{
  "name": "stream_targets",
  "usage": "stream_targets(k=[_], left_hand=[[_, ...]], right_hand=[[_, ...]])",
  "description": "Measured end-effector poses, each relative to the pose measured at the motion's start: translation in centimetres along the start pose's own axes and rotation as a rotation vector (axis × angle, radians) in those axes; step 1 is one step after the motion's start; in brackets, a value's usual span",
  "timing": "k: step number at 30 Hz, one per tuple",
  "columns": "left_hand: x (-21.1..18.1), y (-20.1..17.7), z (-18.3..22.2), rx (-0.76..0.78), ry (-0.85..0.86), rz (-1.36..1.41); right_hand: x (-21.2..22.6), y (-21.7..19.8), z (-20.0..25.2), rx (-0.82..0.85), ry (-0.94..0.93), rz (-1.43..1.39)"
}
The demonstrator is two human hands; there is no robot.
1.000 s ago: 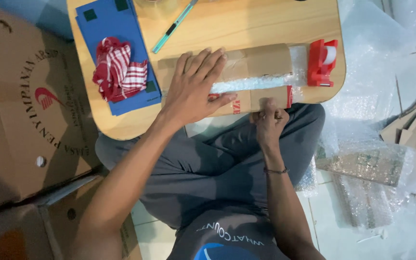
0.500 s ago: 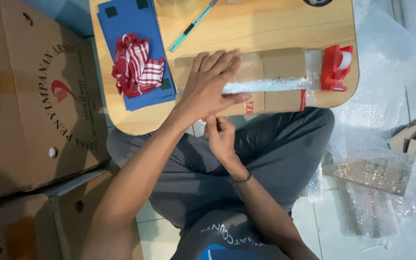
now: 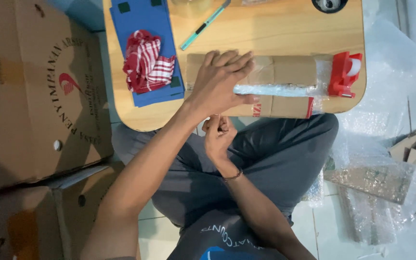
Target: Wrapping a blue item in bubble wrap and securing it inside a cardboard sleeve using tape.
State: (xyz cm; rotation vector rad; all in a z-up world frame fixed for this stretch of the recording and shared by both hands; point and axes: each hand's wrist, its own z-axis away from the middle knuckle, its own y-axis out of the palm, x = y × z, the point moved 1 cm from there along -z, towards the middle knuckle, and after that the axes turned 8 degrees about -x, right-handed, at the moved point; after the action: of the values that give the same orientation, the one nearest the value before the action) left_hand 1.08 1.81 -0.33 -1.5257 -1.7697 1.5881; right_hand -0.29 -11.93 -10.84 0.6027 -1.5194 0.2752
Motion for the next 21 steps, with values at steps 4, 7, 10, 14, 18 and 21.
stream_targets(k=[4, 7, 10, 14, 18, 21], left_hand=[[-0.7, -1.3, -1.1, 0.099, -0.030, -0.009], [-1.7, -1.6, -1.2, 0.107, -0.048, -0.034], [-2.8, -1.4, -1.2, 0.104, -0.081, -0.055], [-2.9, -1.6, -1.1, 0.122, -0.110, -0.077], [-3.0, -1.8, -1.1, 0.114, -0.094, -0.052], [-3.0, -1.9, -1.1, 0.084, -0.078, -0.051]], right_hand=[[-0.1, -0.2, -0.5, -0.052, 0.090, -0.025], [0.9, -0.5, -0.7, 0.070, 0.196, 0.265], [0.4, 0.1, 1.2, 0.203, 0.283, 0.189], [1.0, 0.1, 1.7, 0.181, 0.340, 0.183], [1.2, -0.2, 0.8, 0.330, 0.395, 0.150], [-1.0, -0.2, 0.8, 0.291, 0.331, 0.173]])
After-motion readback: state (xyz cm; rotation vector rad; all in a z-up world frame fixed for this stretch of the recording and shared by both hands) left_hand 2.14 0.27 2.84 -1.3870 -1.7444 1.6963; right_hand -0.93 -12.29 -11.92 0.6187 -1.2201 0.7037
